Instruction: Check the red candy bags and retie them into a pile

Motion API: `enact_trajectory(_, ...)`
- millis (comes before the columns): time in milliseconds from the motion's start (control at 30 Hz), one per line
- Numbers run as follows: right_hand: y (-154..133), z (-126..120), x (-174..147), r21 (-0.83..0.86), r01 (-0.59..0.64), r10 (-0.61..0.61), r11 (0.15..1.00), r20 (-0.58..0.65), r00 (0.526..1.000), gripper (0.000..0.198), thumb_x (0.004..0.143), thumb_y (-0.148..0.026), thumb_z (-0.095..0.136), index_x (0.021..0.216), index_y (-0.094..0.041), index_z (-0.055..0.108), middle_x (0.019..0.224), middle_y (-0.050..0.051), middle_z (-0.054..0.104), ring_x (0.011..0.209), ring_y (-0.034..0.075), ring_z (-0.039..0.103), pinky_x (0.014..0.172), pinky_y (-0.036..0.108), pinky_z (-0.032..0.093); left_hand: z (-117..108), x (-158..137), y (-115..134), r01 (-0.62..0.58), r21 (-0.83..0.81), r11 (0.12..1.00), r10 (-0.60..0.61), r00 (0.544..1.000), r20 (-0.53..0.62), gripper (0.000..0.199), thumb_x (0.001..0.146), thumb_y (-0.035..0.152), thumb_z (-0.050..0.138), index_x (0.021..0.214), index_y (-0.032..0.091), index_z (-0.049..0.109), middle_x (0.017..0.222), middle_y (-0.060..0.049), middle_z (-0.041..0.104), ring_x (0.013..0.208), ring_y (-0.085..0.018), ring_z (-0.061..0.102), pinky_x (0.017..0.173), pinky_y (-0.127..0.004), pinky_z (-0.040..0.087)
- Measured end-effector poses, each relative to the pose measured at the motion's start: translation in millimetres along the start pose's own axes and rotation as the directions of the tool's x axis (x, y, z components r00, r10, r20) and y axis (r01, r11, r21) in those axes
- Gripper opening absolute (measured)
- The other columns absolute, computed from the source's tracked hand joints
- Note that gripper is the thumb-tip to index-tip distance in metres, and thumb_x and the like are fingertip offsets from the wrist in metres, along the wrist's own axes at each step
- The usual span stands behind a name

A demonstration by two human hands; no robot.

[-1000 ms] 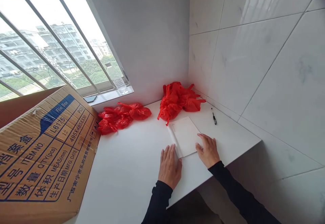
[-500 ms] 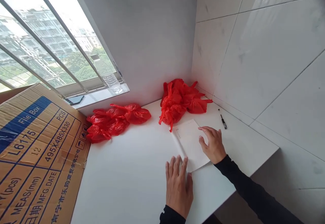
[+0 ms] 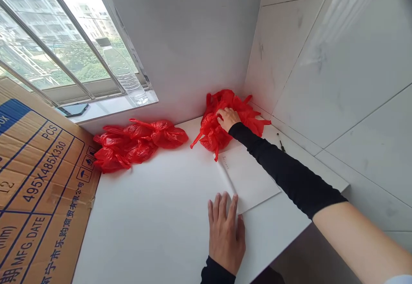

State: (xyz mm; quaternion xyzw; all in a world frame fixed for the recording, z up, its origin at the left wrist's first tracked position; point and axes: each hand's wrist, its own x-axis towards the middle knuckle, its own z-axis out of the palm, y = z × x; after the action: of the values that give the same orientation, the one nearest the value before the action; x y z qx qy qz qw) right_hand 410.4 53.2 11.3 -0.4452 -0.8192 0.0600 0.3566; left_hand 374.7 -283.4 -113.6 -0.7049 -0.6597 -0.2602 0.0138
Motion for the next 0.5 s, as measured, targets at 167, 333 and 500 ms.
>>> enact_trajectory(167, -30, -21, 1, 0.209, 0.101, -0.075, 0.973, -0.129, 0.989, 0.013, 0.094, -0.012, 0.052, 0.106, -0.014, 0.059, 0.105, 0.008, 0.065, 0.102, 0.022, 0.060, 0.098, 0.044, 0.046, -7, 1, 0, 0.062, -0.165, 0.984, -0.079, 0.992, -0.097, 0.051, 0.097, 0.014, 0.047, 0.146, 0.028, 0.044, 0.149, -0.010, 0.049, 0.145, -0.030, 0.038, 0.118, -0.063, 0.034)
enact_trajectory(333, -92, -42, -58, 0.447, 0.242, -0.175, 0.861, -0.187, 0.967, 0.013, 0.100, -0.026, 0.043, 0.110, -0.020, 0.049, 0.105, 0.004, 0.064, 0.094, 0.016, 0.060, 0.091, 0.033, 0.049, -49, 1, -20, 0.300, -0.433, 0.850, -0.433, 0.866, -0.249, 0.035, 0.098, 0.030, 0.052, 0.133, 0.030, 0.058, 0.139, -0.008, 0.058, 0.129, -0.028, 0.055, 0.110, -0.051, 0.047)
enact_trajectory(500, -140, -25, -169, 0.605, 0.218, -0.227, 0.766, -0.063, 0.972, 0.009, 0.092, -0.022, 0.055, 0.100, -0.023, 0.058, 0.077, -0.003, 0.062, 0.073, 0.013, 0.060, 0.070, 0.023, 0.051, -96, -14, -64, 0.353, -0.717, 0.602, -0.780, 0.451, -0.433, 0.058, 0.077, 0.043, 0.078, 0.130, 0.024, 0.064, 0.123, -0.008, 0.069, 0.106, -0.027, 0.068, 0.107, -0.047, 0.049)
